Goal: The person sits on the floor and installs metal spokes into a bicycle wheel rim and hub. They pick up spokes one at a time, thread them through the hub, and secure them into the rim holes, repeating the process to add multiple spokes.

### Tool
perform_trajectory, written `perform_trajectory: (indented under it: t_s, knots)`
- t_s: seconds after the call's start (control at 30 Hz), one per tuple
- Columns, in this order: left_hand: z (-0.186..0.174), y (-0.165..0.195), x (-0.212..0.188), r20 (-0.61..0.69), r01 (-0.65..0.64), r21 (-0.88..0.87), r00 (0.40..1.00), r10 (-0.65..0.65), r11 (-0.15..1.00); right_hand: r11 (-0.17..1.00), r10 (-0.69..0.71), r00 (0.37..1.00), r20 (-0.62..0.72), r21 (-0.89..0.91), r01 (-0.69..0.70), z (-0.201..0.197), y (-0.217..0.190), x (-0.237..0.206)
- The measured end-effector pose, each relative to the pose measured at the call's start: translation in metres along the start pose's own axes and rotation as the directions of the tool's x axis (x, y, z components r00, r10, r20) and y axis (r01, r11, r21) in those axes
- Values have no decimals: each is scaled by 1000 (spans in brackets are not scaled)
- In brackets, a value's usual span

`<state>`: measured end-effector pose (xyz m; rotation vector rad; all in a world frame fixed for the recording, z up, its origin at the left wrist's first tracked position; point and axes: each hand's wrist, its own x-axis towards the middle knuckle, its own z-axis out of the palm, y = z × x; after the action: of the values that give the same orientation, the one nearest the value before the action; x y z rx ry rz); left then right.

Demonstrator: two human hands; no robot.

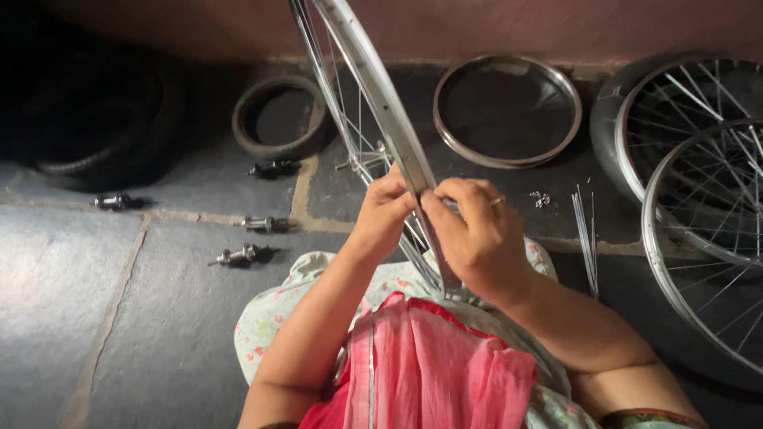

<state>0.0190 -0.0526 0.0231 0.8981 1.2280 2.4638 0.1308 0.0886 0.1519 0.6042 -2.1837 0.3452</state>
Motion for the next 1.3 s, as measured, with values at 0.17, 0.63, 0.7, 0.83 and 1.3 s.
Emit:
perform_trajectory:
  t_s: [0.17,0.63,0.7,0.83,1.3]
  knots:
    - [0,-1,1,-18,-2,-43,1000,1,999,1000,11,1000,15,5,-11,3,-6,-5]
    - [-7,-5,-5,7,32,-44,999,-32,999,996,65,995,-72,67,-60,14,-12,-18]
    - [-8,-8,-7,8,38,-56,999,-38,998,998,34,998,-53,53,-31,13,-10,-18]
    - [-8,-8,-7,5,81,-118,997,-81,990,996,55,998,-30,73,-53,14,-2,-11]
    - [-10,-1,0,120,41,252,990,-73,967,791,412,910,-44,513,-333,36,0,-61]
